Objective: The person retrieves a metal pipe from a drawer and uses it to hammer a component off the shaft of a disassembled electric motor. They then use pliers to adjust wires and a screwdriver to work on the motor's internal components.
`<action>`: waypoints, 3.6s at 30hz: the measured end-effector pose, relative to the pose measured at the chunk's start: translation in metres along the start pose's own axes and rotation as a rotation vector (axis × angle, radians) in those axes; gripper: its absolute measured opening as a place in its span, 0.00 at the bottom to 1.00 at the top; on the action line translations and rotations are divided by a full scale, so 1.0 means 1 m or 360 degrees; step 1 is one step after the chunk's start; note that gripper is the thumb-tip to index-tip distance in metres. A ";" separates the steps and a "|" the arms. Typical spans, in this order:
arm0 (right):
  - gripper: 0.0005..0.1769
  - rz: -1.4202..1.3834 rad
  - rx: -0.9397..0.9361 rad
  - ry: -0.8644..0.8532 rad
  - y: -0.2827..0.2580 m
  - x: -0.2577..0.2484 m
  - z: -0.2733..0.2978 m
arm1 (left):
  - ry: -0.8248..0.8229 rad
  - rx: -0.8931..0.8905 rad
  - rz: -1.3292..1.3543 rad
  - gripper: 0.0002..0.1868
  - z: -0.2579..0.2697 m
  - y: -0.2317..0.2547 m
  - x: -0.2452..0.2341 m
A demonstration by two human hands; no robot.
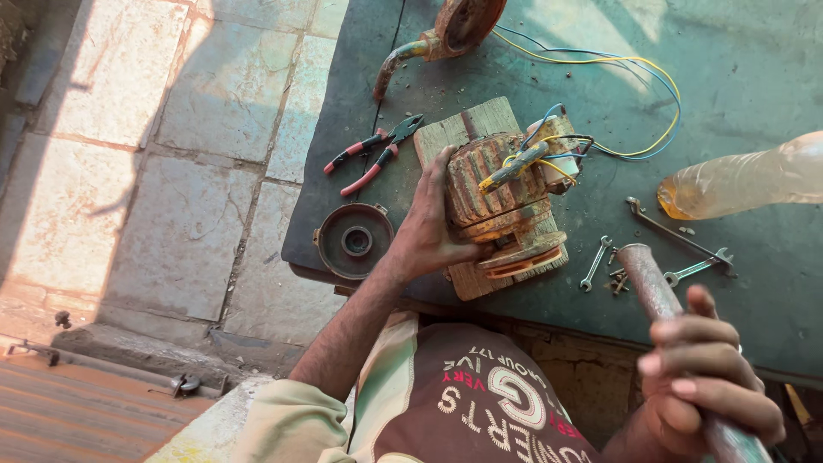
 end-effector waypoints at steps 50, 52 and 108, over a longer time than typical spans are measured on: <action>0.13 -0.0755 -0.0602 -0.0576 -0.013 0.121 -0.047 | 0.0172 0.0130 -0.0185 0.68 0.005 -0.010 -0.012; 0.14 -0.0692 -0.0588 -0.0575 -0.019 0.129 -0.054 | 0.0202 0.0177 -0.0156 0.64 0.004 -0.007 -0.012; 0.22 -0.0595 -0.0280 0.0224 -0.034 0.081 -0.018 | 0.0053 0.0135 -0.0034 0.73 0.007 -0.016 -0.005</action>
Point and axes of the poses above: each hand's wrist, its own z-axis away from the middle knuckle, its own x-axis out of the palm, y = z × x, the point moved 5 cm from there along -z, towards the middle knuckle, and after that the axes turned 2 degrees about x, right-handed, at the moved point
